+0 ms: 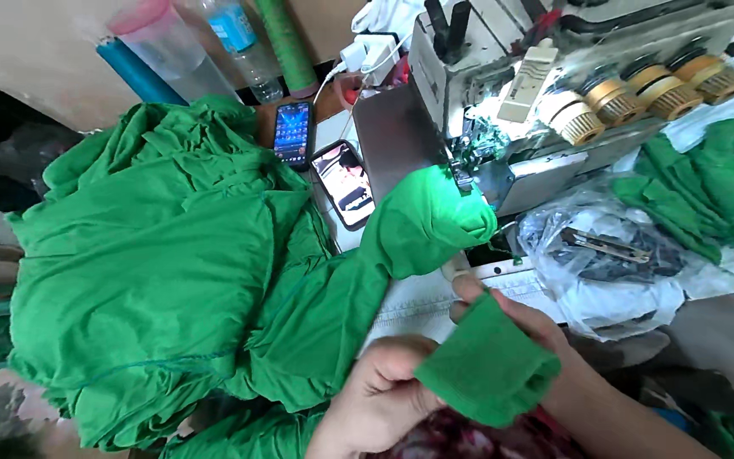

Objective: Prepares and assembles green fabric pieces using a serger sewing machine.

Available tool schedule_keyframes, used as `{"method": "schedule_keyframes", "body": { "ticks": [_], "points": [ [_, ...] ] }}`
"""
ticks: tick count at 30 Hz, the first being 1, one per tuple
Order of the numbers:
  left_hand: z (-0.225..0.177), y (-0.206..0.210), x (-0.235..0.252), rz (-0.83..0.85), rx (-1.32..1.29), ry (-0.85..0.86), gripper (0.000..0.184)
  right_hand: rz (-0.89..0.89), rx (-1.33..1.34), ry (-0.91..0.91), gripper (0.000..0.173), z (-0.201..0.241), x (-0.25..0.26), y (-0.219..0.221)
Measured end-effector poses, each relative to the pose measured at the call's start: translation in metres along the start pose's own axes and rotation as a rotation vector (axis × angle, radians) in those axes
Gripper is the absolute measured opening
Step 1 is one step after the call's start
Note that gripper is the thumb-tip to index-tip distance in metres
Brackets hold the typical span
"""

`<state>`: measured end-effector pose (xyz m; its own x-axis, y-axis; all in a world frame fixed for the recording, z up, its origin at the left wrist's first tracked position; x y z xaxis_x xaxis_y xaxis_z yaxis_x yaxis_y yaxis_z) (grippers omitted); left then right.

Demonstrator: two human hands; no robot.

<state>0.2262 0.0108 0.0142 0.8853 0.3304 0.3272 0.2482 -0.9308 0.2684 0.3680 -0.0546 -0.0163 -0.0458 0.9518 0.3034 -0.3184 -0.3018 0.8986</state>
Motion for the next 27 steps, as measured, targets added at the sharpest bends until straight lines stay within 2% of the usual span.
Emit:
{"method": "schedule_keyframes", "body": {
  "ticks": [3, 6, 8, 9, 12, 15, 17, 19, 21, 24, 27],
  "points": [
    [0.022, 0.013, -0.001, 0.110, 0.103, -0.066, 0.020, 0.017, -0.155, -0.125, 0.020, 0.013, 0.001, -0.002],
    [0.028, 0.008, -0.002, -0.032, 0.183, 0.043, 0.024, 0.113, -0.423, -0.132, 0.020, 0.027, -0.002, -0.010],
    [0.017, -0.002, 0.000, -0.157, 0.107, 0.090, 0.010, 0.097, -0.484, -0.139, 0.019, 0.028, -0.007, -0.013],
    [0.011, -0.005, 0.002, -0.167, 0.046, 0.094, 0.019, 0.103, -0.508, -0.147, 0.017, 0.028, -0.008, -0.013],
    [0.006, -0.005, 0.007, -0.025, -0.083, -0.065, 0.046, 0.175, -0.578, -0.196, 0.016, 0.030, -0.008, -0.010],
    [0.005, -0.004, 0.015, 0.252, 0.132, -0.309, 0.060, 0.186, -0.799, -0.257, 0.014, 0.043, -0.006, -0.002],
    [-0.007, -0.002, 0.030, 0.271, 0.323, -0.332, 0.053, 0.140, -0.988, -0.290, 0.016, 0.048, -0.007, 0.006],
    [-0.022, -0.003, 0.052, 0.116, 0.514, -0.240, 0.031, 0.068, -1.107, -0.328, 0.015, 0.053, -0.008, 0.011],
    [-0.038, -0.006, 0.076, -0.015, 0.708, -0.125, 0.020, -0.018, -1.185, -0.374, 0.020, 0.059, -0.008, 0.011],
    [-0.053, -0.010, 0.111, -0.141, 1.079, 0.028, 0.016, -0.123, -1.107, -0.393, 0.033, 0.070, -0.005, 0.000],
    [-0.039, -0.019, 0.139, -0.189, 1.337, 0.048, 0.011, -0.380, -1.032, -0.390, 0.032, 0.074, 0.000, -0.016]
  ]
}}
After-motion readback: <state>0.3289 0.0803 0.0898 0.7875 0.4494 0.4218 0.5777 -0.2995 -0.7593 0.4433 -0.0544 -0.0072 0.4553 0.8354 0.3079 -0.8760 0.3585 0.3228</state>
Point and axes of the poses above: each hand's wrist, its own x-axis towards the middle knuckle, its own y-axis out of the palm, z = x × y, the point moved 4 cm from there along x, towards the middle knuckle, and after that the axes turned 4 degrees about -y, right-handed, at the moved point
